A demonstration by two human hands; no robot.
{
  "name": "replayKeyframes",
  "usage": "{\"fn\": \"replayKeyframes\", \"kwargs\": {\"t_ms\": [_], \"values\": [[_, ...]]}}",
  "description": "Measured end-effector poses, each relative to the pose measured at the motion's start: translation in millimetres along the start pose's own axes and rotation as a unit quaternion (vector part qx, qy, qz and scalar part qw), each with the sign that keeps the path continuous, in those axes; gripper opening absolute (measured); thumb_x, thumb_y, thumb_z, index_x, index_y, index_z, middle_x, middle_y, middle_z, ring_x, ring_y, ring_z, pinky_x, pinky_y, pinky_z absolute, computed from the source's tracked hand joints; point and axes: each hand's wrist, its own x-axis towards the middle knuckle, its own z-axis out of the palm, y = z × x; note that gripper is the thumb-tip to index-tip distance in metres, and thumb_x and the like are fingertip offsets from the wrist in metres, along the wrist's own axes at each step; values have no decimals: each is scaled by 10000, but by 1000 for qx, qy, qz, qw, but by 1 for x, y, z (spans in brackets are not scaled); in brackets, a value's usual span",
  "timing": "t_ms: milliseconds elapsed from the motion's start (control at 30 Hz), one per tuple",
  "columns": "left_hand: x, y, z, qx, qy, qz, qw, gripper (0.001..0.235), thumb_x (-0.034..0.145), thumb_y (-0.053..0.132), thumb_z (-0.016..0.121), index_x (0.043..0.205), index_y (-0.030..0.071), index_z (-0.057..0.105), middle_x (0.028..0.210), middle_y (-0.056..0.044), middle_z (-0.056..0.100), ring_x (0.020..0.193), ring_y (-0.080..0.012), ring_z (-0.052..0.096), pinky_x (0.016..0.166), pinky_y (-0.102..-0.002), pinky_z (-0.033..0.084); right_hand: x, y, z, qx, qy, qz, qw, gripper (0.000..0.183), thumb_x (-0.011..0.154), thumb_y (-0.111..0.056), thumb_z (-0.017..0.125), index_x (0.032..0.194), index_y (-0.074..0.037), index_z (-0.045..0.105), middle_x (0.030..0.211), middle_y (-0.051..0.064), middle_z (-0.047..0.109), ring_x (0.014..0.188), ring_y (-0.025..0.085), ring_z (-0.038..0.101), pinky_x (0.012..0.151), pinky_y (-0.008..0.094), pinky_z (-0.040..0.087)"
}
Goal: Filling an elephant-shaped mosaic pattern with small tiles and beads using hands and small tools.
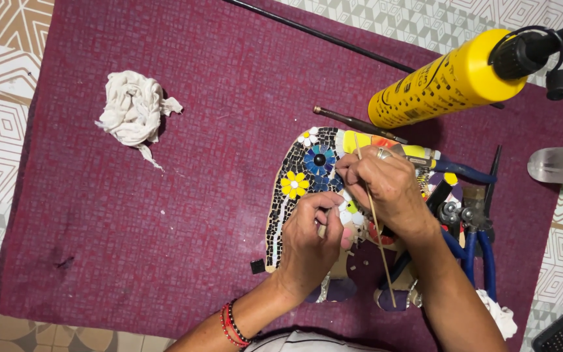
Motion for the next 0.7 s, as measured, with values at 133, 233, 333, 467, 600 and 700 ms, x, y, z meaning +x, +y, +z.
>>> {"fn": "replayKeyframes", "kwargs": {"t_ms": [133, 233, 333, 467, 600, 700], "values": [[0, 1, -1, -1, -2, -15, 1000, 120, 930, -55, 551, 1016, 19, 511, 1054, -139, 677, 608, -144, 519, 589, -292, 496, 1, -2, 0, 0, 3, 0, 1000, 335, 930, 162, 644, 765, -71, 469, 669, 50, 493, 593, 180, 465, 564, 346, 378], [-1, 1, -1, -3, -1, -3, 1000, 115, 937, -48, 549, 1033, 8, 516, 1055, -136, 677, 640, -154, 540, 608, -293, 505, -1, -3, 0, -19, 1, -8, 1000, 340, 935, 153, 666, 776, -64, 459, 681, 61, 477, 594, 190, 448, 568, 356, 381], [0, 1, 0, 2, 7, -6, 1000, 123, 925, -53, 554, 1016, 23, 519, 1048, -114, 683, 618, -136, 507, 602, -289, 487, -1, -1, -1, 11, -14, -4, 1000, 270, 933, 141, 635, 815, -54, 491, 747, 68, 579, 638, 187, 523, 588, 349, 420], [-1, 1, -1, -3, 0, -13, 1000, 101, 939, -26, 542, 1027, 16, 518, 1058, -130, 682, 634, -161, 544, 612, -306, 504, -3, -1, 0, 1, -9, 0, 1000, 275, 929, 146, 621, 809, -69, 499, 712, 38, 525, 622, 178, 495, 582, 343, 383], [0, 1, -1, -9, -2, -7, 1000, 102, 944, -28, 538, 1037, 9, 520, 1059, -141, 679, 600, -145, 531, 579, -299, 499, -2, -1, -1, -7, -12, -6, 1000, 270, 942, 137, 621, 815, -66, 497, 706, 45, 495, 614, 180, 479, 573, 346, 389], [0, 2, -1, -10, -2, -10, 1000, 93, 947, -27, 540, 1024, 19, 516, 1054, -131, 679, 625, -154, 527, 603, -300, 497, -3, -1, -1, -2, -14, -1, 1000, 278, 918, 157, 630, 819, -66, 497, 718, 46, 532, 623, 176, 501, 570, 341, 387]]}}
